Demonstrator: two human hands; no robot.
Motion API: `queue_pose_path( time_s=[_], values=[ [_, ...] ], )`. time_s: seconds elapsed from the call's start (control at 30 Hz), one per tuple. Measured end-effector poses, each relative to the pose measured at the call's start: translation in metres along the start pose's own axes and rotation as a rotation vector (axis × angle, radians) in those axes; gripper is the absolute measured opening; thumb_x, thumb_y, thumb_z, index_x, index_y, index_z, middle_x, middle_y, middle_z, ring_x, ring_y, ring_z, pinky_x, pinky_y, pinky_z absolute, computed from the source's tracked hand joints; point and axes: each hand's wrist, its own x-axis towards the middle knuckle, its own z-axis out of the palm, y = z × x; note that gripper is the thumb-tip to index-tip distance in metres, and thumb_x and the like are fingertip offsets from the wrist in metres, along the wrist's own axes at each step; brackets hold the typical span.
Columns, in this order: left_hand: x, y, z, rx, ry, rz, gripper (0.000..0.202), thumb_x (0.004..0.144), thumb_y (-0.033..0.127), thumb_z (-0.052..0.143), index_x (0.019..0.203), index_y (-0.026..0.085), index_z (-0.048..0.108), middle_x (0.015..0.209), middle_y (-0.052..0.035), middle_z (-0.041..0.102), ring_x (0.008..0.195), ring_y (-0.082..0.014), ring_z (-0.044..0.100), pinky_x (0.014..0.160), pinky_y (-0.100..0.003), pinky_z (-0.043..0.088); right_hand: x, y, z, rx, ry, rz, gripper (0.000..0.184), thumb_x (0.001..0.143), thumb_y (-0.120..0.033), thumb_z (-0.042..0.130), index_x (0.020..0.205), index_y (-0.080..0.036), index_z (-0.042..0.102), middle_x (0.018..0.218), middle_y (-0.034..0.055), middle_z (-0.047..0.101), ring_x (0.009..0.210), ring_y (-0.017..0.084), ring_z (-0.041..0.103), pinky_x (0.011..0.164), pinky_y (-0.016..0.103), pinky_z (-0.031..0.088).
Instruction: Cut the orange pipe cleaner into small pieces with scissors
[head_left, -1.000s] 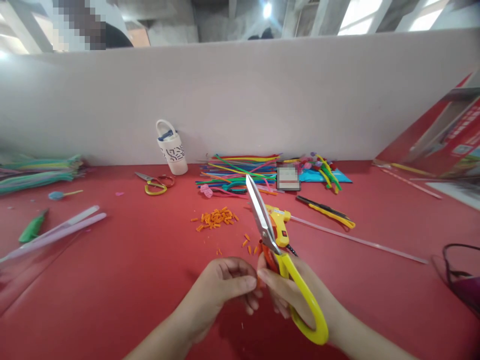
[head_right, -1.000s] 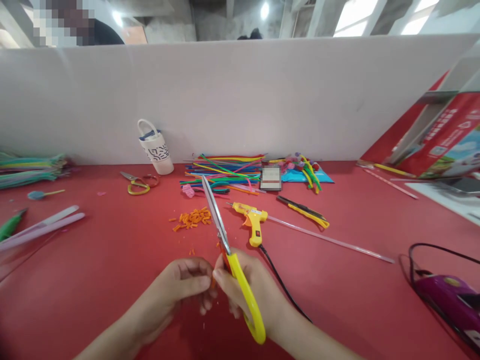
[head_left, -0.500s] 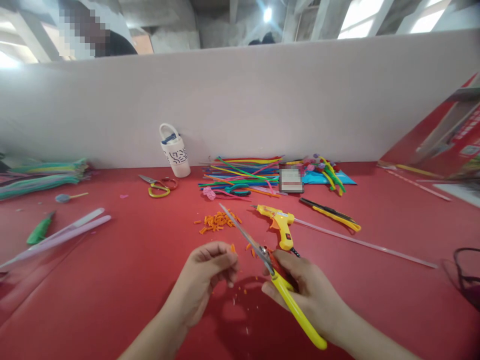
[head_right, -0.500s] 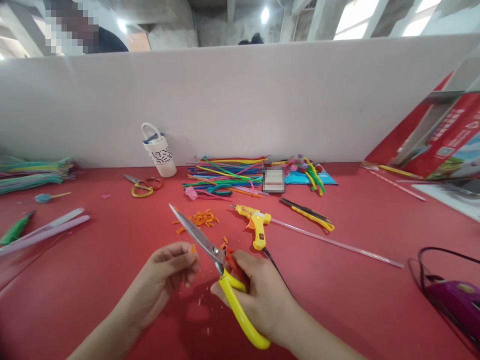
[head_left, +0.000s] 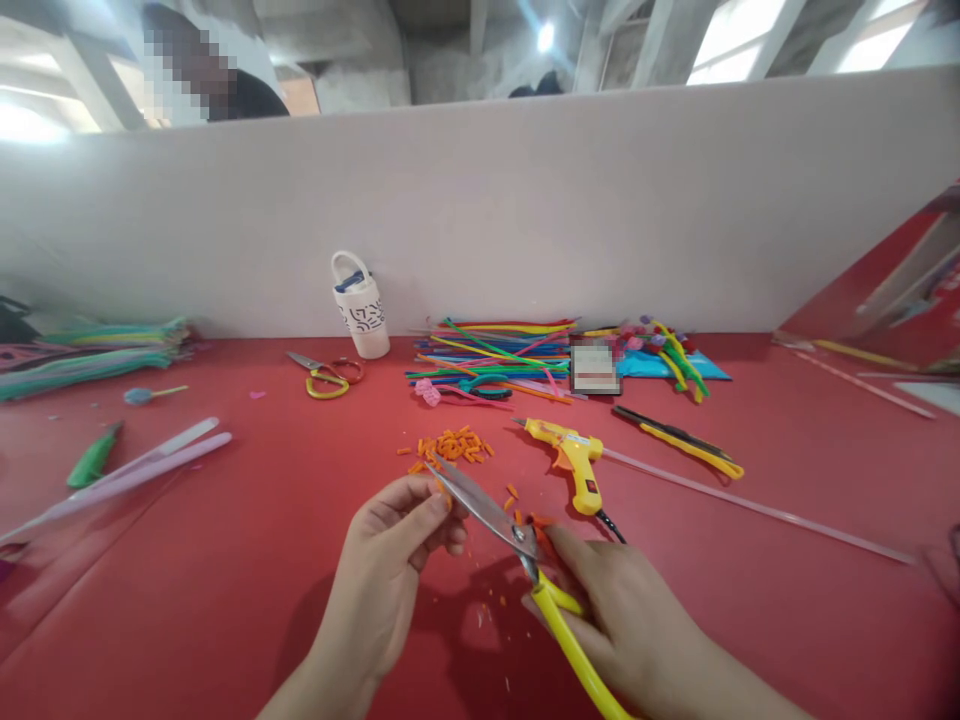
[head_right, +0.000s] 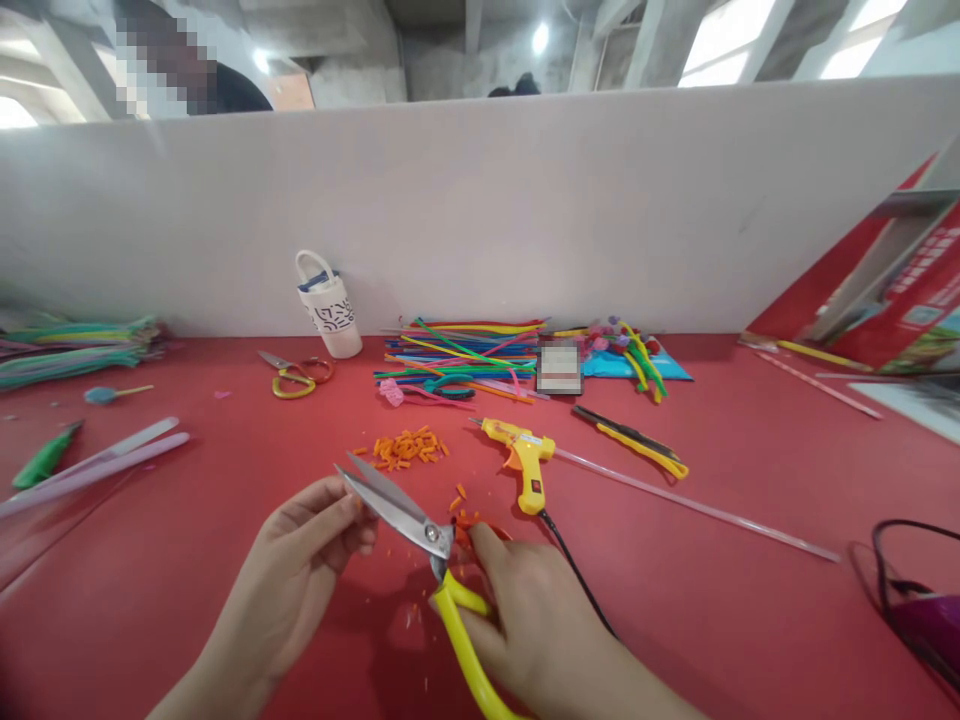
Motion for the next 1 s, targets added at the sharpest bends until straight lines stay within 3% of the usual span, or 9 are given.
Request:
queue_pose_path(
  time_s=[0.3,1.0],
  values=[
    [0.0001,0.0013,-0.0010,0.019,0.011,0.041,0.009,0.071,0.015,0.059,0.062,0.013,0.061,0.056,0.0011,0.057,0.051,-0.0066,0.051,0.050,-0.017,0.041,-0.0005,0.0059,0.0052,-0.252,0.116,-0.141,0.017,0.077,-0.037,0.043,0.077,-0.020,0.039,0.056,0.0016,0.055,0.049,0.018,0.051,0.045,0.026,0.023],
    [0.0002,0.0018,0.0009,0.022,0.048,0.064,0.009,0.069,0.016,0.061,0.061,0.013,0.059,0.056,0.0015,0.055,0.049,-0.0062,0.051,0.048,-0.017,0.041,-0.0017,0.0074,0.0081,-0.315,0.213,-0.207,0.014,0.077,-0.033,0.041,0.081,-0.019,0.040,0.054,0.0015,0.057,0.046,0.018,0.054,0.044,0.026,0.027]
  ],
)
